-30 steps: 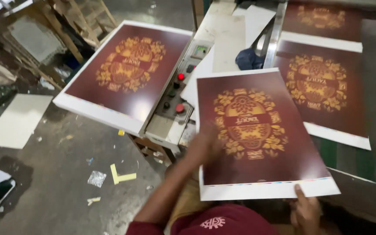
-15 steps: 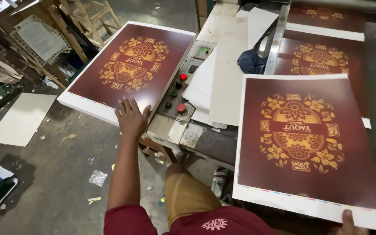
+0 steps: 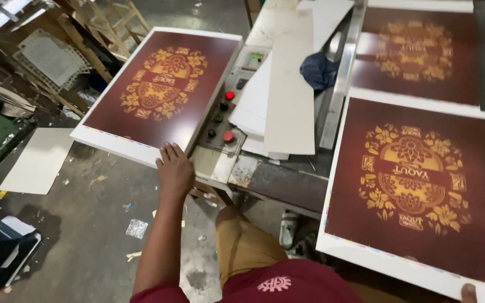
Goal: Organizing and stacking printed product packaging sheets on a production table.
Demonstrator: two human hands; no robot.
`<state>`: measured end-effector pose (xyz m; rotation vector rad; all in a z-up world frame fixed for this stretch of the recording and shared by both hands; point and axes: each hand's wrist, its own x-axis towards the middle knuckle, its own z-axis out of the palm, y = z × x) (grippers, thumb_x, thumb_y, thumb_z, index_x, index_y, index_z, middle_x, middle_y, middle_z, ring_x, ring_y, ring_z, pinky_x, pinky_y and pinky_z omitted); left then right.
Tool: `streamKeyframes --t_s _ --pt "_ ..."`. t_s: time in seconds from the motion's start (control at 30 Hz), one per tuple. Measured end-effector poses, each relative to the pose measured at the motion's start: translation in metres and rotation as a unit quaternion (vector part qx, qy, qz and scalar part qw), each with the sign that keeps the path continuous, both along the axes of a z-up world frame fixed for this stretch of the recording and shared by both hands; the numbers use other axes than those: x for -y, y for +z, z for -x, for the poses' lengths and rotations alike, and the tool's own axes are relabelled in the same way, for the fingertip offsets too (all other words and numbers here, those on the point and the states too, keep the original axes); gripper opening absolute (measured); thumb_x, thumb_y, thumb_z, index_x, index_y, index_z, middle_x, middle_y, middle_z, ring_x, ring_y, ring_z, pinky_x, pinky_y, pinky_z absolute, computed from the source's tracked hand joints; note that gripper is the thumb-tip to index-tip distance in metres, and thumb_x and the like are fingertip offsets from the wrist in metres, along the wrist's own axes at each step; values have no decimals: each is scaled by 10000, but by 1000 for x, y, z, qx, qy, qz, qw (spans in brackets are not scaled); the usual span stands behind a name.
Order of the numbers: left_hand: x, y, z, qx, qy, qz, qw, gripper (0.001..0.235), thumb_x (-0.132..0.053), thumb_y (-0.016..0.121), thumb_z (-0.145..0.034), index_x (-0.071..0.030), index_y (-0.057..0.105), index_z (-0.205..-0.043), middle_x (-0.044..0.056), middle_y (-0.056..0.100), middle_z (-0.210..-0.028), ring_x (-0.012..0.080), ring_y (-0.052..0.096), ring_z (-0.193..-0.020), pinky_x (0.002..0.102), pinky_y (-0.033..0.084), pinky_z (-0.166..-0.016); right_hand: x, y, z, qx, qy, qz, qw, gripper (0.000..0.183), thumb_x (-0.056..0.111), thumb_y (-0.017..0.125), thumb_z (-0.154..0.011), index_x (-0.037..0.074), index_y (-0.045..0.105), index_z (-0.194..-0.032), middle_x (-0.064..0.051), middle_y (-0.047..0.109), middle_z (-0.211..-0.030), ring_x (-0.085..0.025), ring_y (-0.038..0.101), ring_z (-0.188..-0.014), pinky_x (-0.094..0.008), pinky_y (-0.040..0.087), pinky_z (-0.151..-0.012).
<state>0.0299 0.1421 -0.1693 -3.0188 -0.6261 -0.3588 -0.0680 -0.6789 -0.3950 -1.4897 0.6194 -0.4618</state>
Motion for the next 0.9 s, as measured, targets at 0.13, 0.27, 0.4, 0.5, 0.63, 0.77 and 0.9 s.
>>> streamKeyframes --t_s 0.13,0.27,0.4,0.5,0.63,0.77,0.9 --pt "-25 -3 10 -3 -23 -99 995 497 -261 559 -1006 32 542 -1408 256 553 -1521 401 546 -1393 511 498 -1034 -62 82 6 -78 -47 15 996 329 234 622 -1168 49 588 -1438 -75 628 -966 -177 533 -619 -358 387 -421" --pt "10 99 23 -54 -5 17 998 395 -413 648 -931 -63 717 -1102 190 726 -1172 395 694 -1056 519 544 -846 -115 126 14 -63 -23 -11 998 294 222 616 -1169 29 611 -1391 -34 598 -921 -172 441 -563 -325 309 -382" --pt "9 107 25 -116 37 -8 993 474 -514 668 -936 -54 740 -1021 220 747 -996 432 713 -927 541 551 -776 -106 102 -8 97 36 -82 991 260 33 504 -1154 -67 530 -1392 -98 675 -1256 -171 704 -1039 -276 631 -899" --pt "-2 94 23 -93 2 -59 994 373 -406 613 -1000 -61 747 -953 224 741 -886 453 720 -824 554 561 -723 -108 109 -33 73 31 -90 993 315 100 523 -1149 17 510 -1453 -89 644 -1229 -196 669 -957 -298 590 -699" --pt "-20 80 20 -35 -21 -121 992 298 -230 536 -1060 -79 701 -863 200 737 -834 422 726 -739 535 564 -670 -94 97 -75 72 59 -98 991 296 102 575 -1158 6 485 -1423 -98 643 -1209 -194 678 -963 -322 600 -700" --pt "-22 88 27 45 -27 -172 984 291 -198 523 -1077 -97 643 -832 172 725 -779 392 719 -674 485 559 -598 -92 103 -123 70 79 -91 990 344 136 590 -1161 28 488 -1471 -106 654 -1219 -208 682 -889 -374 575 -661" --pt "-18 104 36 81 -5 -210 974 288 -234 564 -1089 -99 631 -843 153 716 -729 364 712 -623 463 546 -541 -94 126 -133 43 109 -119 986 323 186 575 -1190 45 500 -1471 -124 662 -1199 -219 694 -874 -390 593 -683"
